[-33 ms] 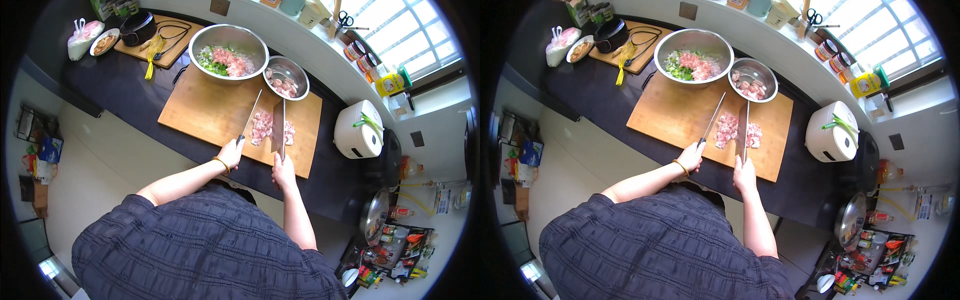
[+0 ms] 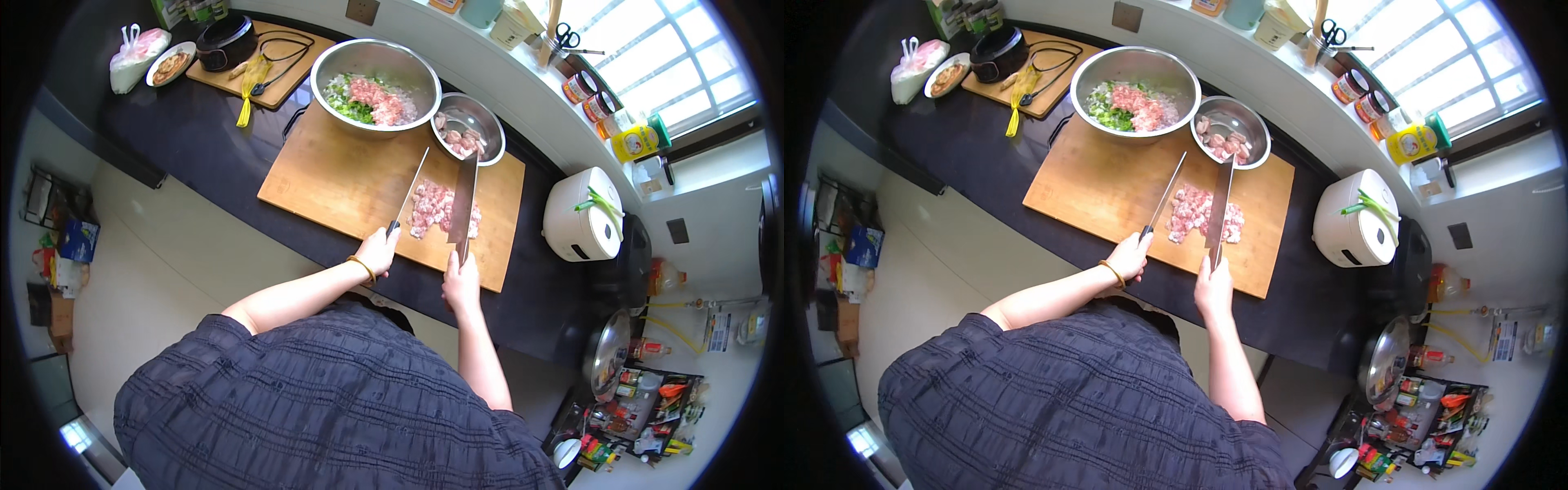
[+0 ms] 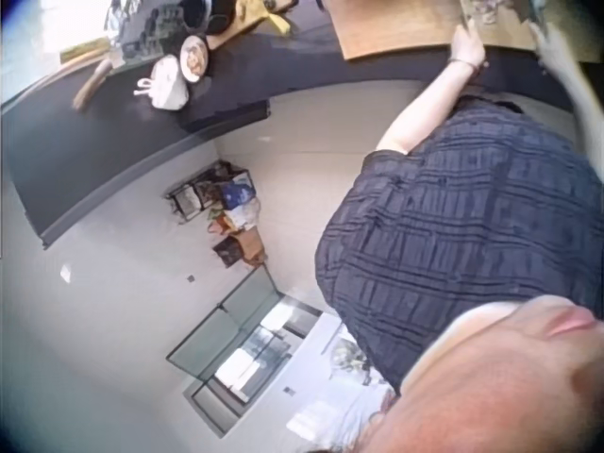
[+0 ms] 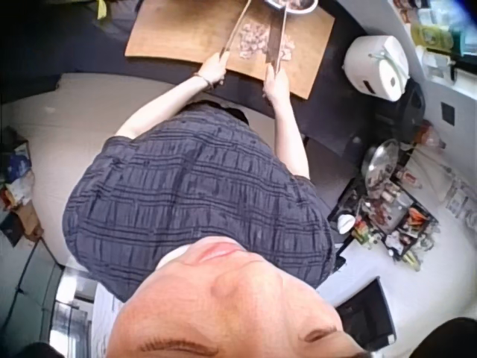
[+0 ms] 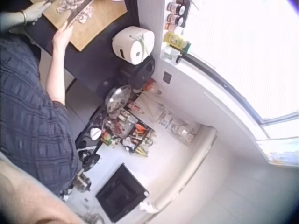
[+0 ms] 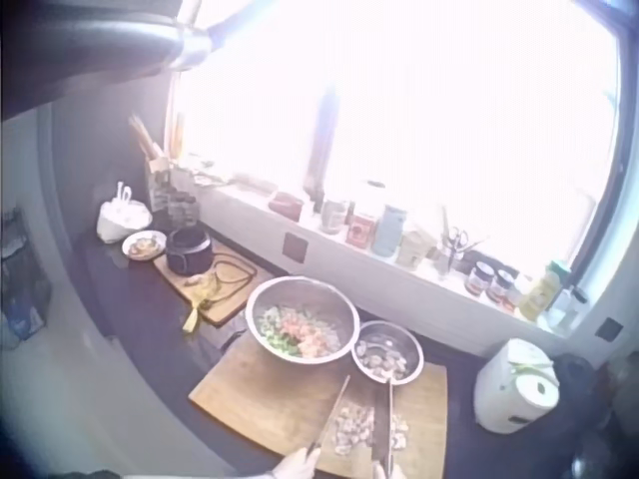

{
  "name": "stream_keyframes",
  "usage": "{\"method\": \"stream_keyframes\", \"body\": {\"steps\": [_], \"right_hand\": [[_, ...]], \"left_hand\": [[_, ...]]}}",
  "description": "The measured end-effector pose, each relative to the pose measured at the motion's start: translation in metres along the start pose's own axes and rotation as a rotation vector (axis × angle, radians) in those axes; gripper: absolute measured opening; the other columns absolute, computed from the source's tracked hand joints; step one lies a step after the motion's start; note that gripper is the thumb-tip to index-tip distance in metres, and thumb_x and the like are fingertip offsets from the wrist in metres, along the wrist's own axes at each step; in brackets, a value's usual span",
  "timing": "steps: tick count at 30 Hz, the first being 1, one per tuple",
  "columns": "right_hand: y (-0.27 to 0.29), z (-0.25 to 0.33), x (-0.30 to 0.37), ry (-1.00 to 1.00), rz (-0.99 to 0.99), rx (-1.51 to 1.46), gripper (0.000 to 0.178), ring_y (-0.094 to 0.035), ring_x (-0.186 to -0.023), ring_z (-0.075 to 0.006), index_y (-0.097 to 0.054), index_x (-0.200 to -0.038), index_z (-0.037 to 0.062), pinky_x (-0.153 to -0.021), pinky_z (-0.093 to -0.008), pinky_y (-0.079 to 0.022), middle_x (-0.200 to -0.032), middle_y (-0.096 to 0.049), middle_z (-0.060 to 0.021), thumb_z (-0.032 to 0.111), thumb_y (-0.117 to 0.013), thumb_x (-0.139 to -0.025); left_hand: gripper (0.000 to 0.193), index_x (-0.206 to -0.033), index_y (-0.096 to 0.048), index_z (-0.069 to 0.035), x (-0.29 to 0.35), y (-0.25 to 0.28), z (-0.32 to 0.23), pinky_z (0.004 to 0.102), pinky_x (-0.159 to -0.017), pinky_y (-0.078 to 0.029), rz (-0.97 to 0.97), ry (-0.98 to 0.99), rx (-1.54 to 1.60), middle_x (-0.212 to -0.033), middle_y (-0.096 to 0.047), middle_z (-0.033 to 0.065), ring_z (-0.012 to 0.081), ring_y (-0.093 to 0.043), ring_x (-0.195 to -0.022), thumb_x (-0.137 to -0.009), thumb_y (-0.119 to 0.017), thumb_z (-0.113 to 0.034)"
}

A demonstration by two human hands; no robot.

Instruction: The person uses two cleavers to chop a piece of raw meat into small pieces on a wooden cutting board. The chopped meat is gathered into a pile on the board while a bowl of mixed ingredients sits nearby.

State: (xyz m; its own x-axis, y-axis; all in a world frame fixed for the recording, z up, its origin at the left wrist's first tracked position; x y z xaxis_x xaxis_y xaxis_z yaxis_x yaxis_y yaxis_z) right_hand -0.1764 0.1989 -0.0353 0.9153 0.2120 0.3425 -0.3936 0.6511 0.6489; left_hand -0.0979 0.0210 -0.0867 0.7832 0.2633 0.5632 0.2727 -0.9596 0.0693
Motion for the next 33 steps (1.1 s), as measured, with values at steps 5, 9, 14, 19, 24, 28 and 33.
{"method": "stream_keyframes", "body": {"steps": [5, 9, 14, 19, 24, 28, 33], "right_hand": [[-0.017, -0.012, 0.002, -0.025, 0.01, 0.012, 0.026, -0.047, -0.036, -0.0154, -0.042, -0.087, 0.0032, -0.033, -0.0296, -0.039, -0.052, -0.047, -0.0065, 0.029, -0.044, -0.09], [0.003, 0.023, 0.016, 0.337, -0.315, 0.128, 0.026, -0.048, -0.037, -0.0169, -0.044, -0.086, 0.0025, -0.035, -0.0311, -0.04, -0.056, -0.05, -0.0078, 0.029, -0.045, -0.089], [-0.008, 0.004, 0.013, -0.175, 0.066, -0.059, 0.026, -0.044, -0.035, -0.0129, -0.044, -0.087, 0.0031, -0.033, -0.0282, -0.038, -0.051, -0.044, -0.0033, 0.029, -0.043, -0.09], [-0.01, -0.026, 0.013, -0.129, -0.018, -0.026, 0.026, -0.042, -0.034, -0.0122, -0.042, -0.09, 0.0037, -0.032, -0.028, -0.036, -0.05, -0.042, -0.0026, 0.03, -0.041, -0.091], [0.01, 0.008, 0.023, -0.103, -0.017, -0.14, 0.026, -0.042, -0.034, -0.0118, -0.042, -0.087, 0.0033, -0.029, -0.0269, -0.034, -0.05, -0.044, -0.0029, 0.029, -0.043, -0.09], [-0.007, -0.049, 0.008, -0.119, -0.038, 0.037, 0.025, -0.044, -0.034, -0.0131, -0.041, -0.086, 0.0034, -0.031, -0.029, -0.036, -0.051, -0.045, -0.0037, 0.028, -0.043, -0.09], [0.028, -0.022, 0.009, 0.023, -0.121, -0.024, 0.026, -0.046, -0.037, -0.0135, -0.045, -0.085, 0.0027, -0.034, -0.029, -0.039, -0.053, -0.046, -0.0045, 0.028, -0.043, -0.09]], "left_hand": [[0.037, -0.081, -0.039, -0.004, -0.004, 0.002, -0.001, 0.0263, -0.035, -0.042, 0.016, -0.032, -0.002, -0.055, -0.043, 0.004, 0.0119, -0.043, -0.039, -0.091, -0.037, -0.04], [0.039, -0.081, -0.039, -0.004, -0.004, 0.001, 0.001, 0.0266, -0.035, -0.042, 0.022, -0.035, -0.009, -0.055, -0.044, 0.0044, 0.0123, -0.043, -0.039, -0.091, -0.036, -0.041], [0.039, -0.082, -0.039, -0.004, -0.003, 0.008, 0.001, 0.0267, -0.035, -0.042, 0.015, -0.026, -0.023, -0.056, -0.044, 0.0043, 0.0122, -0.043, -0.039, -0.091, -0.036, -0.042], [0.039, -0.082, -0.04, -0.004, -0.002, 0.002, 0.001, 0.0267, -0.035, -0.042, 0.028, -0.016, 0.004, -0.056, -0.043, 0.0036, 0.0117, -0.042, -0.039, -0.091, -0.036, -0.042], [0.039, -0.083, -0.039, -0.004, -0.002, 0.007, 0.002, 0.0266, -0.035, -0.041, 0.014, -0.006, -0.008, -0.056, -0.042, 0.0031, 0.0112, -0.041, -0.039, -0.091, -0.036, -0.043], [0.04, -0.082, -0.039, -0.004, -0.001, 0.002, 0.0, 0.0265, -0.035, -0.041, 0.022, -0.019, 0.026, -0.057, -0.042, 0.0032, 0.0114, -0.041, -0.039, -0.09, -0.036, -0.043], [0.04, -0.083, -0.04, -0.004, 0.004, 0.007, -0.004, 0.0266, -0.036, -0.042, 0.004, 0.0, -0.022, -0.058, -0.043, 0.0035, 0.0114, -0.042, -0.04, -0.09, -0.036, -0.043]]}}
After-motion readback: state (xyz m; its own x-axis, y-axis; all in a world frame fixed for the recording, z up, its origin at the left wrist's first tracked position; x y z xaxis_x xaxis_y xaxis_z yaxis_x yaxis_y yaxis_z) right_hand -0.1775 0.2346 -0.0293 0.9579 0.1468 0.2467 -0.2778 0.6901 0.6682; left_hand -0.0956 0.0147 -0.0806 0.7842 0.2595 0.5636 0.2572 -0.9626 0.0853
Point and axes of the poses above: each hand's wrist, its own x-axis away from the middle knuckle, its own y-axis out of the back of the hand, z = x × y, the point moved 9 cm from there along -x, towards the middle knuckle
